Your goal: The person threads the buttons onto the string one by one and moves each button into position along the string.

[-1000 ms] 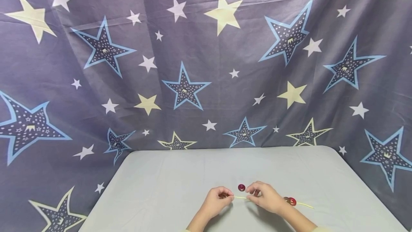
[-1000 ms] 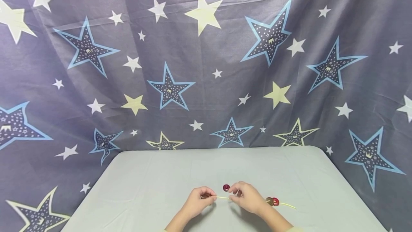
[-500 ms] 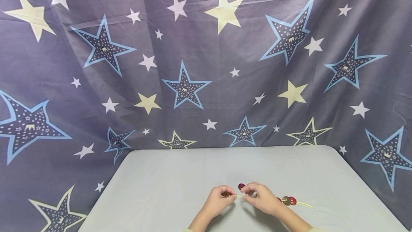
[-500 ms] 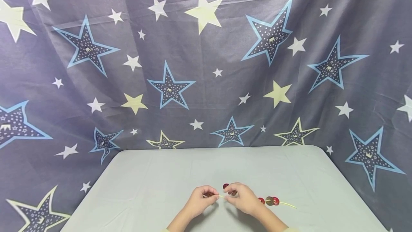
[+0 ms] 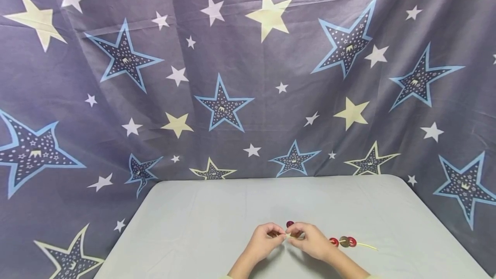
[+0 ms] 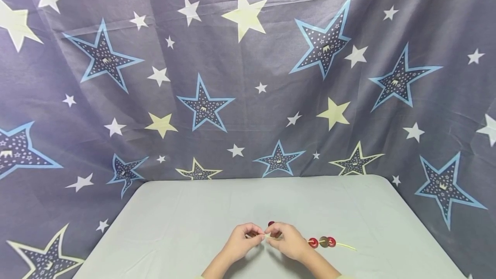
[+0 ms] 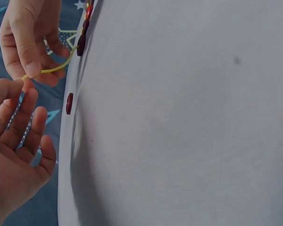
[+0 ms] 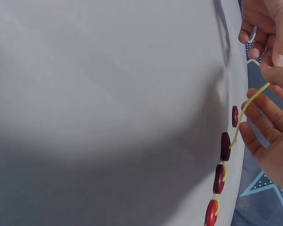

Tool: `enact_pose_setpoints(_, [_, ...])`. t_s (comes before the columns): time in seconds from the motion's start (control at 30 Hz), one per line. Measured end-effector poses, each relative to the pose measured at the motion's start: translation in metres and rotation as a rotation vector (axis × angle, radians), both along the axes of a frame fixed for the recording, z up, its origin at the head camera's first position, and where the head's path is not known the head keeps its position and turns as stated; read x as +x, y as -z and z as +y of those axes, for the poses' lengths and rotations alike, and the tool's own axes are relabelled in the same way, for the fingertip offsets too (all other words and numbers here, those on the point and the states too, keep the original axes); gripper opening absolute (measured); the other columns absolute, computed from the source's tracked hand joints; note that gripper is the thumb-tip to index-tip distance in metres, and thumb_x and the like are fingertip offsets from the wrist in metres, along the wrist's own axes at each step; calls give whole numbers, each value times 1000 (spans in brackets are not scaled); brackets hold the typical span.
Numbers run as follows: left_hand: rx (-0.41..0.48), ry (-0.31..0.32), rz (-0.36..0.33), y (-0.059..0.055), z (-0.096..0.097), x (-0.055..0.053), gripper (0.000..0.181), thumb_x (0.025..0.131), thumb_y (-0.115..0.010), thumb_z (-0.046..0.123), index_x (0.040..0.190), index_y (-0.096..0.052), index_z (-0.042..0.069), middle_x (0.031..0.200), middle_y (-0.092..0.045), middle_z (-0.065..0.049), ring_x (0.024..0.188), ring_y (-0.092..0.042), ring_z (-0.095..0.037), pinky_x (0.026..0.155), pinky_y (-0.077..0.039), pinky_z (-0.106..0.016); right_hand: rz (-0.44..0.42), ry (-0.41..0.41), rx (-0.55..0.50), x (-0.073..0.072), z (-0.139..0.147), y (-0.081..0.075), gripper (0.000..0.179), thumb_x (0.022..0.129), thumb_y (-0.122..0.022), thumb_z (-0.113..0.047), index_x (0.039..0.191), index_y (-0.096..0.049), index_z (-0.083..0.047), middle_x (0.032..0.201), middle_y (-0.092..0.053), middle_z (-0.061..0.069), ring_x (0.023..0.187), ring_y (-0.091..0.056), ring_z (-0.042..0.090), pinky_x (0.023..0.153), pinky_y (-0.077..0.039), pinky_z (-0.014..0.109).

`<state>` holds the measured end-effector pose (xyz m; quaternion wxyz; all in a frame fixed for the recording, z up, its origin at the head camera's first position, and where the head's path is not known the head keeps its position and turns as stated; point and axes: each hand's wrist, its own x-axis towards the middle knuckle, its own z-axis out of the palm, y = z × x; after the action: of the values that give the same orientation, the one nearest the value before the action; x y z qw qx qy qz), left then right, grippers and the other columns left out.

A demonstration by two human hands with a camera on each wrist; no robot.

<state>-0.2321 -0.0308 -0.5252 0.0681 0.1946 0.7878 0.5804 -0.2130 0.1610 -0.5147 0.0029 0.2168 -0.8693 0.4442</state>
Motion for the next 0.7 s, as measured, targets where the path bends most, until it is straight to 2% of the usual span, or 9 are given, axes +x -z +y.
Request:
enact_pose_setpoints(0.2, [-2, 2, 4, 0, 0, 0, 9, 82, -69, 14, 86, -68, 6, 82, -68, -4, 69, -54, -2, 62, -46, -17, 9, -15, -10, 0, -2, 0, 15, 86, -66, -20, 100, -65, -13, 84, -63, -5, 79, -54, 1, 70, -46, 24])
enact_pose_setpoints(0.43, [-1, 8, 6, 2, -1, 0, 9, 82, -68, 14, 87, -68, 6, 83, -68, -5, 70, -54, -3, 63, -46, -17, -22, -6, -13, -1, -2, 0, 14, 86, -66, -21, 98, -65, -14, 73, -58, -4, 67, -47, 0, 59, -40, 20])
enact_pose_setpoints(0.7, [-30, 2, 9, 5, -2, -5, 9, 81, -69, 15, 85, -68, 7, 81, -68, -2, 69, -54, -2, 63, -46, -17, -59, 13, -27, -1, -1, 2, 17, 86, -66, -25, 98, -65, -13, 70, -56, -5, 62, -46, 0, 53, -39, 20])
